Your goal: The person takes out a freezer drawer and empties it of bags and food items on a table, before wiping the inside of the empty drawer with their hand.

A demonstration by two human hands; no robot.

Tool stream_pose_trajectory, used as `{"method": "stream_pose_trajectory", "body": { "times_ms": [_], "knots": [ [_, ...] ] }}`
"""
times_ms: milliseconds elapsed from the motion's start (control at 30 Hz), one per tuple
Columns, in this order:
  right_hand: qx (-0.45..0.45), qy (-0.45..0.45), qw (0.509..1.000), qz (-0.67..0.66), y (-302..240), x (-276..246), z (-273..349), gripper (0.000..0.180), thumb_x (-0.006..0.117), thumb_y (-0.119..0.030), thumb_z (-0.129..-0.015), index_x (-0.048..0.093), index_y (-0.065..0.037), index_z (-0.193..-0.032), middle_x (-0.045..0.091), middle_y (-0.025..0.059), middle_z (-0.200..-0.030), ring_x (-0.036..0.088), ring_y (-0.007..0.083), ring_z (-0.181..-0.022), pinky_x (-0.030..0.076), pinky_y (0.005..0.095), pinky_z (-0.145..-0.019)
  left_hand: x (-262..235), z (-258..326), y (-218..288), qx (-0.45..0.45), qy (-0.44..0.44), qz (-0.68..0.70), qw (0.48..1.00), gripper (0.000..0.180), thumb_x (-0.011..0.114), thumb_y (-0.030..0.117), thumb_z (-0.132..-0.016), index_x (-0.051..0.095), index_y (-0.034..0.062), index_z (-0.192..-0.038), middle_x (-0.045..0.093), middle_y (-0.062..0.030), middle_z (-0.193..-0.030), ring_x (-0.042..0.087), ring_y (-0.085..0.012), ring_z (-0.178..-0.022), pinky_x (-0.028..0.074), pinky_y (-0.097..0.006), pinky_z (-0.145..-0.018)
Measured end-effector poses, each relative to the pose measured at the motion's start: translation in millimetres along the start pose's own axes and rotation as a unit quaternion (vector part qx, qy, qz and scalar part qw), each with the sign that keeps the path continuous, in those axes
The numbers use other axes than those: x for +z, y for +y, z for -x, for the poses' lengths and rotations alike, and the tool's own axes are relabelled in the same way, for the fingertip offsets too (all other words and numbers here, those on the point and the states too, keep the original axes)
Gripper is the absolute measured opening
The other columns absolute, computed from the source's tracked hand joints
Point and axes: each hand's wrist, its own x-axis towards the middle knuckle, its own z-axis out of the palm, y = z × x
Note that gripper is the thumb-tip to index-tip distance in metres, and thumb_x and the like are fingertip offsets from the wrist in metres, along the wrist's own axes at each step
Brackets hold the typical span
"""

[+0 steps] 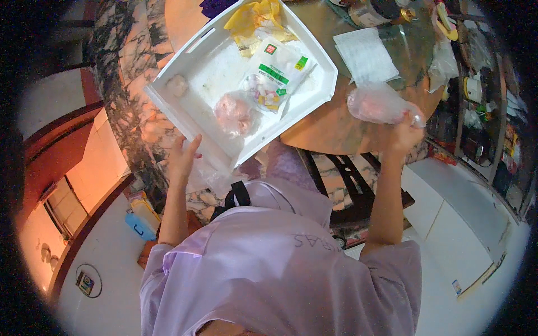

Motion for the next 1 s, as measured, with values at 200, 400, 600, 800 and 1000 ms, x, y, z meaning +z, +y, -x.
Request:
{"method": "stream_pose_trajectory", "body": {
  "times_ms": [200, 400, 600, 800, 1000],
  "knots": [
    [0.034, -0.122, 0.978, 0.168, 67.0, 1.4, 26.9, 0.024, 0.057, -0.01, -0.086, 0.06, 0.001, -0.107, 0.065, 0.0114, -0.093, 0.063, 0.0233, -0.073, 0.051, 0.0362, -0.066, 3.1, 8.9, -7.2, 0.0, 0.01, -0.024, 1.0, 0.068, 0.073, 0.043, -0.078, 0.054, -0.0081, -0.117, 0.06, -0.0203, -0.112, 0.067, -0.0209, -0.071, 0.052, -0.027, -0.059],
    [-0.245, -0.273, 0.871, 0.326, 63.8, 32.1, 40.2, 0.039, 0.07, -0.01, -0.075, 0.058, -0.004, -0.111, 0.061, 0.012, -0.106, 0.061, 0.0259, -0.093, 0.049, 0.0361, -0.079, 6.3, 3.7, -19.5, 0.049, -0.003, 0.046, 0.998, 0.065, 0.073, 0.04, -0.079, 0.054, -0.0084, -0.118, 0.056, -0.0245, -0.116, 0.067, -0.021, -0.071, 0.053, -0.027, -0.058],
    [-0.221, -0.361, 0.787, 0.45, -37.4, 58.3, 56.2, 0.039, 0.065, -0.01, -0.079, 0.055, -0.005, -0.117, 0.054, 0.0161, -0.117, 0.052, 0.0326, -0.11, 0.047, 0.0416, -0.088, 2.0, 4.2, -29.3, 0.033, -0.008, 0.043, 0.998, 0.062, 0.073, 0.037, -0.08, 0.053, -0.0084, -0.118, 0.055, -0.0245, -0.117, 0.067, -0.0216, -0.071, 0.054, -0.027, -0.058],
    [-0.108, -0.431, 0.861, 0.247, -55.4, 117.6, 50.6, 0.036, 0.065, -0.015, -0.083, 0.057, 0.001, -0.114, 0.06, 0.0159, -0.11, 0.061, 0.0269, -0.097, 0.054, 0.0348, -0.08, 2.8, 8.8, -21.5, 0.037, -0.004, 0.056, 0.998, 0.061, 0.072, 0.036, -0.081, 0.053, -0.0084, -0.118, 0.055, -0.0249, -0.118, 0.066, -0.0209, -0.071, 0.054, -0.027, -0.057],
    [0.37, -0.321, 0.87, -0.049, 27.1, 188.0, 66.6, 0.038, 0.066, -0.014, -0.083, 0.054, 0.014, -0.106, 0.062, 0.0181, -0.094, 0.066, 0.0241, -0.074, 0.055, 0.0308, -0.061, 4.8, 6.5, -22.8, 0.012, -0.011, 0.083, 0.996, 0.057, 0.072, 0.034, -0.081, 0.055, -0.0065, -0.118, 0.058, -0.0192, -0.112, 0.064, -0.0171, -0.07, 0.052, -0.026, -0.061]
  ]
}}
